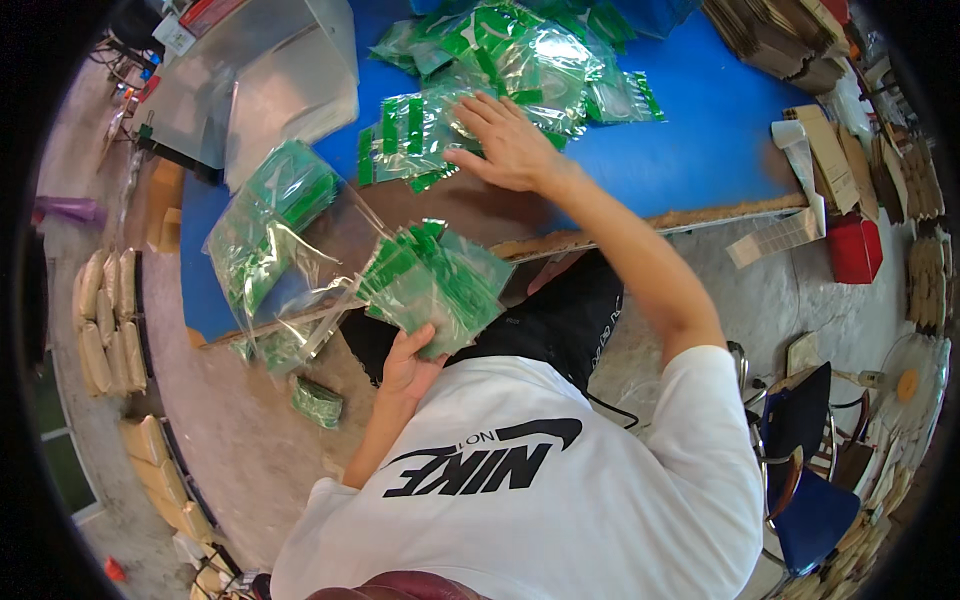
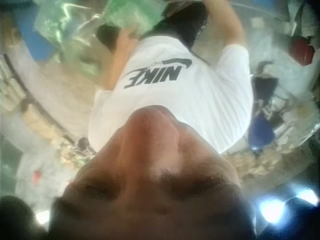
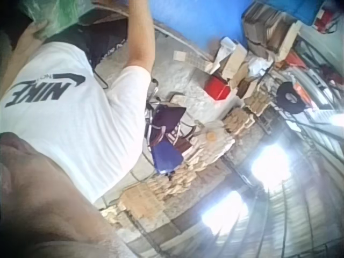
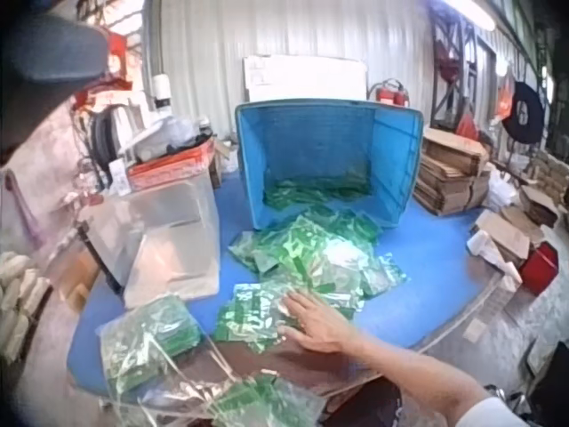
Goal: The recorder counts and stacks small green sachets and places them into larger clear plastic bags on a work table.
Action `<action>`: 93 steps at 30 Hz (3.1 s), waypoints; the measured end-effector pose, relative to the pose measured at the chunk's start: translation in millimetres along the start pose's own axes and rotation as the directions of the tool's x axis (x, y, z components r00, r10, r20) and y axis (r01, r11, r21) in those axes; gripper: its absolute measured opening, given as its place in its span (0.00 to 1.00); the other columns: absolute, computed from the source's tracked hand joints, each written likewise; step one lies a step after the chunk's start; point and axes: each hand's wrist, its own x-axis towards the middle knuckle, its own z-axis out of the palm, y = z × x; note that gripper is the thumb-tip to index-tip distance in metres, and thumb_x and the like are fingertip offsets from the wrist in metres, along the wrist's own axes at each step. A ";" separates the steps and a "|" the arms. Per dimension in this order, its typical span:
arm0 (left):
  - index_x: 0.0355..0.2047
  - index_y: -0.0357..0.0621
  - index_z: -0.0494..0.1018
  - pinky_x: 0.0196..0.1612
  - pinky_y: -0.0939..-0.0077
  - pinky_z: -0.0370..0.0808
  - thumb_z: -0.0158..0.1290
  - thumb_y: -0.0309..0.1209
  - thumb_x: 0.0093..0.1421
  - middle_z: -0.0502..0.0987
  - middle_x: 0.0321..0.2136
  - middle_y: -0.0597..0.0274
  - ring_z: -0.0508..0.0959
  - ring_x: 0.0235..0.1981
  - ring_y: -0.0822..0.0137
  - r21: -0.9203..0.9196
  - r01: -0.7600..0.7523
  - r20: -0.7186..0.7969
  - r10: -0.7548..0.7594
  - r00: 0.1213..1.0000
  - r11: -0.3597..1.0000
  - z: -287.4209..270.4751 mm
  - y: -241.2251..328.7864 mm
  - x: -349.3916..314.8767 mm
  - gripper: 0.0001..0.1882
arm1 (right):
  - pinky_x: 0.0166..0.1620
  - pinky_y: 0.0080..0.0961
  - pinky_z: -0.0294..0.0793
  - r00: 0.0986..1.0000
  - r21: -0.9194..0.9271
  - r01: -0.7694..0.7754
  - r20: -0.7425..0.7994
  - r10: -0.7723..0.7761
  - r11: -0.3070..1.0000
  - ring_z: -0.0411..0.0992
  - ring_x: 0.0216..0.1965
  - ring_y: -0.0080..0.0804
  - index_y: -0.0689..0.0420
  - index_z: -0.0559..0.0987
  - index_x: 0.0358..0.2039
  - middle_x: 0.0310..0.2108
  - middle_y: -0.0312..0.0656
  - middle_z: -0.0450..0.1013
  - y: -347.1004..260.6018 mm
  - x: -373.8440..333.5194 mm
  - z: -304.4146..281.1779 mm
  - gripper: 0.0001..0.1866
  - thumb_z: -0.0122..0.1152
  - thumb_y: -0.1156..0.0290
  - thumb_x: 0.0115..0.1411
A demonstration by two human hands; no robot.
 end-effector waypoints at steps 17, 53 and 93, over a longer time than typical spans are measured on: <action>0.59 0.41 0.66 0.61 0.58 0.69 0.59 0.23 0.57 0.74 0.53 0.58 0.73 0.56 0.58 -0.207 -0.034 -0.024 0.029 0.999 0.978 -12.3 -0.7 -8.3 0.29 | 0.67 0.49 0.54 0.955 -0.207 0.092 0.297 -0.027 0.974 0.58 0.66 0.54 0.64 0.66 0.62 0.65 0.55 0.61 16.4 19.5 20.5 0.35 0.53 0.47 0.66; 0.58 0.43 0.68 0.65 0.60 0.65 0.63 0.24 0.52 0.75 0.54 0.60 0.73 0.57 0.59 -0.272 -0.022 0.116 0.056 0.992 0.962 -35.5 12.1 -17.6 0.31 | 0.57 0.41 0.65 0.894 -0.004 0.269 0.372 -0.248 0.963 0.66 0.56 0.42 0.62 0.73 0.56 0.60 0.48 0.67 -60.2 -29.0 20.6 0.21 0.55 0.68 0.63; 0.66 0.44 0.56 0.64 0.61 0.64 0.60 0.17 0.52 0.68 0.58 0.57 0.68 0.61 0.59 -0.128 0.174 0.176 -0.150 0.973 0.976 -42.4 42.7 -23.9 0.42 | 0.53 0.44 0.72 0.759 -0.315 -0.136 0.577 0.304 0.939 0.73 0.50 0.56 0.61 0.72 0.55 0.45 0.56 0.76 28.7 120.8 57.8 0.48 0.73 0.38 0.43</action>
